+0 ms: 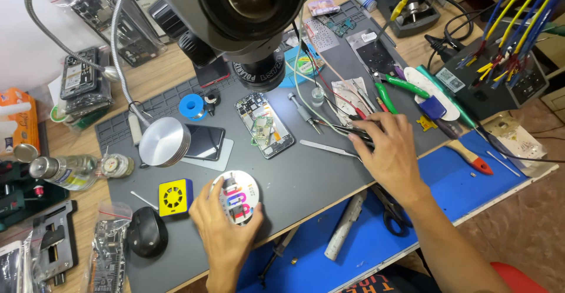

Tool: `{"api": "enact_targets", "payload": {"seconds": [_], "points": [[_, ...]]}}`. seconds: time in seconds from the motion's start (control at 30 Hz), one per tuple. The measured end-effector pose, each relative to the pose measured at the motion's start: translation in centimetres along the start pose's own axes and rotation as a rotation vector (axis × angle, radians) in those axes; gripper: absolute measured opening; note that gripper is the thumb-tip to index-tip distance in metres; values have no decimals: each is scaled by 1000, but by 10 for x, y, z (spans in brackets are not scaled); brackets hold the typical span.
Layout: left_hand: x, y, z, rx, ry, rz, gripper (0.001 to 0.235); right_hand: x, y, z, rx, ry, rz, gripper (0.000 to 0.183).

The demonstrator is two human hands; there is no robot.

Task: The person connects wires to a small circuit board and uses tweezers to adjust components. They then pick up a red smartphone, connect a cable to it, and inspect the device.

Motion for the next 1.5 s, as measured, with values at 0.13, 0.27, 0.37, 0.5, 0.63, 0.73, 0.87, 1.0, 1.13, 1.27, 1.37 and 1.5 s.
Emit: {"api": "enact_targets", "payload": {"seconds": [0.13, 0.27, 0.37, 0.5, 0.63, 0.73, 0.87, 1.0, 1.13, 1.27, 1.37, 1.5], "points": [[2, 3, -6, 30, 73, 148, 85, -1, 4, 19, -54, -46, -145, 35], [-1, 3, -3, 45, 77, 190, 81, 0, 4, 22, -121, -4, -48, 21], [-2, 7, 5, 54, 91, 232, 76, -1, -2, 27, -178, -79, 41, 24], [-6, 11, 8, 9, 81, 252, 73, 0, 6, -6, -49, 64, 149, 21], [-9, 16, 6, -70, 57, 287, 75, -4, -4, -75, 264, 209, 31, 16], [-13, 21, 7, -126, 95, 282, 72, -19, -29, -121, 378, 289, -39, 14], [-21, 27, 2, -178, 73, 366, 66, -28, -43, -189, 526, 399, -74, 10], [-33, 45, -6, -391, -7, 420, 46, -42, -53, -219, 664, 390, -24, 9], [-38, 113, -53, -418, -125, 604, 20, -50, -62, -215, 626, 365, -67, 6], [-42, 217, -150, -121, 46, 758, 21, -62, -63, -236, 602, 346, -91, 18], [-46, 296, -213, 166, 419, 732, 29, -70, -50, -281, 649, 274, -27, 10], [-44, 338, -292, 425, 684, 518, 61, -64, -37, -335, 671, 299, -104, 15]]}}
Point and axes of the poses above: each hand's wrist, its own x-axis towards the middle knuckle, its own y-axis out of the back of the hand, z = x × y, the point moved 1 cm from there along x, towards the middle knuckle, and after that the axes turned 1 degree about -z, right-handed, at the moved point
